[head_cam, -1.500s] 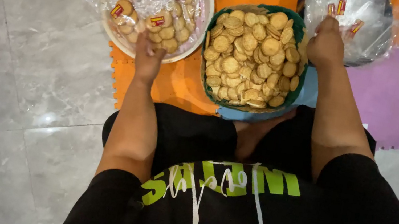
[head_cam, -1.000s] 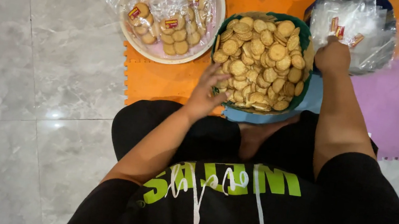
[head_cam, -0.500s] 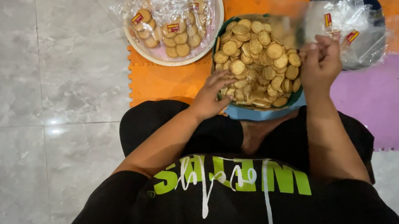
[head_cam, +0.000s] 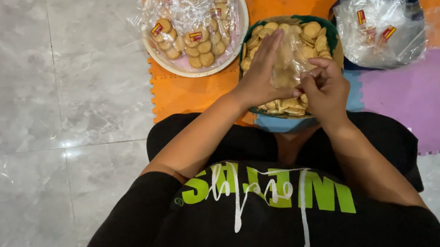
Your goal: Packing individual cookies into small plastic bags from a large container while sitting on the floor
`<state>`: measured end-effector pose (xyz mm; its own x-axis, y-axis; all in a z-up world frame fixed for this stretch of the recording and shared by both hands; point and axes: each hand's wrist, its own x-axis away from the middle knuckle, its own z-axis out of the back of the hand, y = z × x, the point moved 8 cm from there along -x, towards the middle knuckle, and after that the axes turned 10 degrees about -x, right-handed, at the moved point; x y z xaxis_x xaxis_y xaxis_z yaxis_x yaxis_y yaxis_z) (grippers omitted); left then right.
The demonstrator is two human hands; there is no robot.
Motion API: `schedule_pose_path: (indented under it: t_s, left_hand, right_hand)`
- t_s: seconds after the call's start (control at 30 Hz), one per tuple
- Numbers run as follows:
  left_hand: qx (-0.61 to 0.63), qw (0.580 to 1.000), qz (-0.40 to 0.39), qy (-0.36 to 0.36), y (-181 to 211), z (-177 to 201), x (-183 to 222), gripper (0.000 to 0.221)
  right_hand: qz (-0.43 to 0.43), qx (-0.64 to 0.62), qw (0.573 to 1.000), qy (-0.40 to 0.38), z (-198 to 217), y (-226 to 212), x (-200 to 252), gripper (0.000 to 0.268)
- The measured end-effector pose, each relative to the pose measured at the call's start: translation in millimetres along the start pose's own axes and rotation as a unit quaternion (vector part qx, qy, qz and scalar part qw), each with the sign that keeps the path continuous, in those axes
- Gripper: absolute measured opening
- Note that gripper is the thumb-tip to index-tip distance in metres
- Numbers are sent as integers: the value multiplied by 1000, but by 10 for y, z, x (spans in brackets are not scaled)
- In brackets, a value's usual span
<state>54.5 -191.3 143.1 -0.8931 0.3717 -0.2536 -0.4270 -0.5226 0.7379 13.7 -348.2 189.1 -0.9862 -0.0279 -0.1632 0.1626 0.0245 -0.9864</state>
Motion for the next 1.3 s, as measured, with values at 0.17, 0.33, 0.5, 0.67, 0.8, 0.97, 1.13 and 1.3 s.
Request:
schedule_pose_path:
  t_s: [0.17, 0.33, 0.5, 0.67, 0.8, 0.97, 1.13, 1.3]
  left_hand:
    - [-1, 999, -24, -29, 42, 17, -113, 137]
    - [76, 993, 8, -87, 30, 80, -151, 125]
    - [166, 976, 42, -135, -56, 93, -133, 99]
    - [343, 909, 107, -211, -91, 131, -110, 75]
    - [507, 821, 123, -231, -143, 2, -85, 73]
    - [546, 781, 99, -288, -77, 11, -11, 87]
    - [545, 746, 120, -364, -64, 24, 54, 90]
    - [568, 691, 97, -436, 137, -14, 149, 78]
  right_hand:
    - [-8, -13, 1000, -22, -102, -126, -31, 29]
    - [-12, -4, 999, -33, -145, -176, -104, 28]
    - [33, 46, 995, -86, -245, -351, -162, 23]
    - [136, 190, 964, -131, -259, -470, -296, 25]
    - [175, 361, 905, -141, -206, -197, -404, 21]
    - [67, 360, 909, -200, -161, -49, -459, 17]
    - [41, 337, 908, -245, -228, -320, -278, 12]
    - [4, 42, 950, -310, -271, -709, -75, 13]
